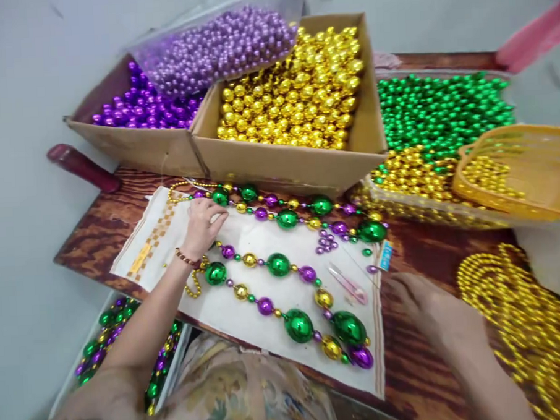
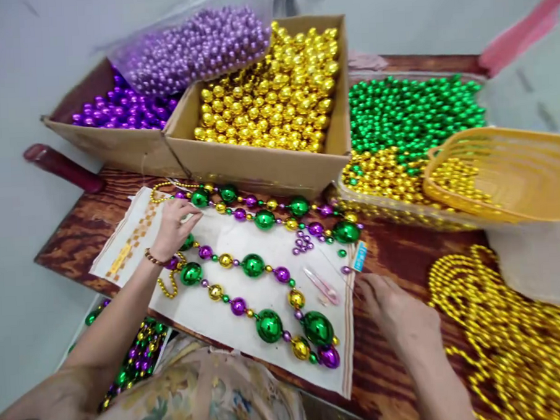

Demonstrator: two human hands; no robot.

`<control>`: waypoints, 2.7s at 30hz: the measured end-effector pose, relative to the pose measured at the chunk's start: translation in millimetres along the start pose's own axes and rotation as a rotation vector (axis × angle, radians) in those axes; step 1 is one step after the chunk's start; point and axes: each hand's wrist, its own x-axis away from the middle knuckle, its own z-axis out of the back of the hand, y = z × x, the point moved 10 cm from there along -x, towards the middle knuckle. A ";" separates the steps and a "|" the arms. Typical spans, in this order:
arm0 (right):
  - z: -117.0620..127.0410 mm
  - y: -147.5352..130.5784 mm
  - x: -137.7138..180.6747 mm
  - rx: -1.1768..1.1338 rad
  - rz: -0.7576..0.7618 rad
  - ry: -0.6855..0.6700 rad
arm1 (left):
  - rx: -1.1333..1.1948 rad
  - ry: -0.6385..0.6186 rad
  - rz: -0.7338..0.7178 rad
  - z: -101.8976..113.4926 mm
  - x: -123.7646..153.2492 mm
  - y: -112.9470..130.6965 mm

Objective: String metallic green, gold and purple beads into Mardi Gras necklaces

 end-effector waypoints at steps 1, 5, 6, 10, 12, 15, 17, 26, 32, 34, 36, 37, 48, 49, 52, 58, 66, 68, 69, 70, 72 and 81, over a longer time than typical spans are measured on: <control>8.8 -10.7 -6.1 -0.028 0.046 0.074 | 0.023 -0.003 -0.013 -3.8 -0.3 6.6; 36.6 -82.5 -45.1 -0.108 0.219 0.220 | 0.147 -0.235 -0.168 -52.3 11.9 50.7; 40.4 -106.0 -56.4 -0.127 0.278 0.222 | 0.162 -0.279 -0.183 -62.2 15.8 55.4; 48.4 -189.4 -91.1 -0.166 0.501 0.205 | 0.213 -0.096 -0.005 -36.4 8.8 1.1; 49.2 -216.0 -101.4 -0.182 0.567 0.186 | 0.263 0.123 0.163 9.2 -1.6 -61.7; 49.8 -243.0 -109.6 -0.214 0.631 0.154 | 0.396 0.350 0.461 64.0 -17.8 -163.2; 49.6 -257.4 -111.9 -0.230 0.654 0.128 | 0.525 0.324 0.536 72.1 -38.0 -203.1; 41.0 -280.7 -101.4 -0.361 0.697 0.020 | 0.914 0.086 0.542 98.9 -15.4 -185.8; 41.4 -319.1 -100.1 -0.647 0.693 -0.105 | 0.904 0.039 0.662 151.2 120.6 -135.1; 41.9 -354.9 -97.0 -0.764 0.717 -0.165 | 0.929 0.111 0.674 158.7 150.3 -113.5; 41.9 -397.4 -88.2 -0.882 0.773 -0.234 | 0.985 0.147 0.675 156.3 167.3 -87.9; 41.9 -418.8 -81.3 -0.936 0.816 -0.268 | 1.015 0.143 0.664 152.9 171.3 -73.7; 18.7 -470.2 1.8 -1.516 0.711 -0.765 | 0.803 0.468 0.433 245.3 128.5 -17.1; 15.2 -461.8 1.0 -1.552 0.626 -0.751 | 0.769 0.500 0.431 257.9 119.1 -24.7; 12.3 -449.0 -2.1 -1.602 0.507 -0.704 | 0.693 0.512 0.399 281.1 82.0 -54.9; 39.2 -457.6 -37.0 -1.689 0.465 -0.642 | 0.371 0.297 0.562 245.7 26.5 -144.5; 49.2 -461.4 -89.9 -1.925 0.199 -0.513 | 0.271 0.140 0.554 161.8 92.6 -121.1; 43.8 -468.0 -84.7 -1.846 0.221 -0.503 | 0.556 0.057 0.566 128.7 109.6 -94.4; 41.2 -471.2 -80.6 -1.798 0.239 -0.504 | 0.740 0.069 0.585 117.2 114.6 -82.4; 39.0 -473.7 -76.5 -1.756 0.253 -0.508 | 0.900 0.109 0.605 110.1 116.8 -72.6; 36.6 -475.8 -69.4 -1.719 0.262 -0.528 | 1.130 0.240 0.637 107.5 115.3 -61.2; 80.3 -473.3 -49.5 -1.775 0.395 -0.640 | 1.441 0.137 0.556 149.1 73.5 -30.1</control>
